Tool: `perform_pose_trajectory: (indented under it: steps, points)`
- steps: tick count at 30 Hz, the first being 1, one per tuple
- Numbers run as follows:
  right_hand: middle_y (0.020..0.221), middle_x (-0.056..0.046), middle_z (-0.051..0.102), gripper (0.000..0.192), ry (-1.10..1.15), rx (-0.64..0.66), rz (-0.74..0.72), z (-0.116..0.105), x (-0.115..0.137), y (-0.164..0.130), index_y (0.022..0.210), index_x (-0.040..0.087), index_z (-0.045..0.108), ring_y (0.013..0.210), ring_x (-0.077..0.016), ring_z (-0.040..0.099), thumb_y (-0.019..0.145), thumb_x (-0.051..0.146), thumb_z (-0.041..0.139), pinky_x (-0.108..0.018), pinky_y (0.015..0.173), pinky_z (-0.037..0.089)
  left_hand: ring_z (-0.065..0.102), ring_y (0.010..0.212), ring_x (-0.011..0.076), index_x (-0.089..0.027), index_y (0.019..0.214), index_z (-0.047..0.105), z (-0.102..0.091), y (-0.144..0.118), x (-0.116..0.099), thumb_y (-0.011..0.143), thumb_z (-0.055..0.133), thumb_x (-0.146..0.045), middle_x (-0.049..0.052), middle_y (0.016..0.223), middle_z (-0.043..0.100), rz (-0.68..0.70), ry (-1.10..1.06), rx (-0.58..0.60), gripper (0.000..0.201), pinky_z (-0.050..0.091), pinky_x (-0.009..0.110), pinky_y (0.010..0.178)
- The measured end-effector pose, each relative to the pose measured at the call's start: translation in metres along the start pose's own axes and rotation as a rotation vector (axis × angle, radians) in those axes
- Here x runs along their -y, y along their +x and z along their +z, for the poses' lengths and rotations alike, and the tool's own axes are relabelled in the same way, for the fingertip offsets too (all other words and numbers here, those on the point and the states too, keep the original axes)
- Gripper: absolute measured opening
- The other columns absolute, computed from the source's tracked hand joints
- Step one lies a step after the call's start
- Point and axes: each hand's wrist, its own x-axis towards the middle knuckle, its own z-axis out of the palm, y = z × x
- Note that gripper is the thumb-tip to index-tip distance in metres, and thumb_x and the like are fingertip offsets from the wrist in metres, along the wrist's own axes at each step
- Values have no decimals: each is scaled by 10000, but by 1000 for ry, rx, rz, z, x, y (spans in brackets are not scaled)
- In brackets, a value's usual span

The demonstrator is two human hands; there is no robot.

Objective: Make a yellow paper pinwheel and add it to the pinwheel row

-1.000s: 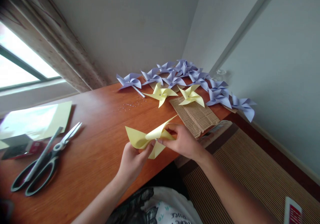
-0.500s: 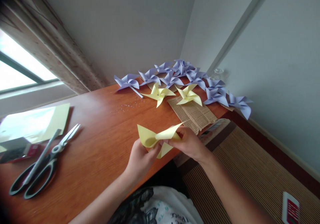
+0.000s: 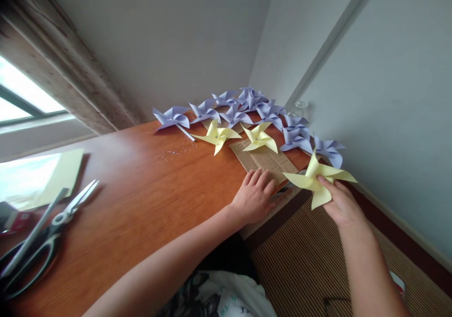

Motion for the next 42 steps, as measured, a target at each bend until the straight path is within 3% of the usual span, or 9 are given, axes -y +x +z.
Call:
perform_pose_trajectory:
  steps: [4, 9, 20, 28, 42]
  points:
    - [852, 35, 752, 268, 82, -24, 117, -21, -7, 10, 938, 295, 701, 646, -142, 693, 729, 149, 782, -209, 463, 573, 388, 1422, 359, -136, 1391, 501, 17, 3, 1, 957, 535, -421, 188, 1536, 434, 2, 77, 4, 520, 256, 529, 1203]
    - [814, 40, 762, 299, 82, -7, 192, -20, -16, 20, 929, 304, 695, 605, -144, 680, 710, 116, 773, -217, 446, 556, 385, 1434, 344, -162, 1405, 513, 22, -1, -1, 992, 462, -343, 169, 1536, 454, 29, 88, 17, 453, 269, 524, 1196]
    - [987, -64, 804, 323, -35, 82, 247, -9, -21, 27, 1009, 242, 757, 767, -172, 764, 734, 80, 708, -202, 692, 635, 400, 1429, 362, -170, 1407, 528, 19, -21, -13, 978, 472, -319, 157, 1557, 442, 64, 121, 43, 458, 296, 522, 1183]
    - [953, -86, 809, 253, -81, 171, 301, -2, -23, 27, 938, 211, 764, 764, -215, 778, 708, 107, 750, -254, 684, 648, 412, 1423, 363, -166, 1438, 507, 18, -23, -16, 1001, 425, -320, 156, 1541, 459, 71, 146, 52, 470, 296, 520, 1185]
    - [807, -71, 802, 179, -121, 107, 316, -7, -38, 33, 856, 203, 729, 634, -225, 758, 691, 175, 793, -283, 578, 638, 409, 1426, 363, -169, 1428, 520, 17, -23, -16, 1003, 427, -317, 169, 1560, 441, 77, 149, 52, 459, 294, 521, 1178]
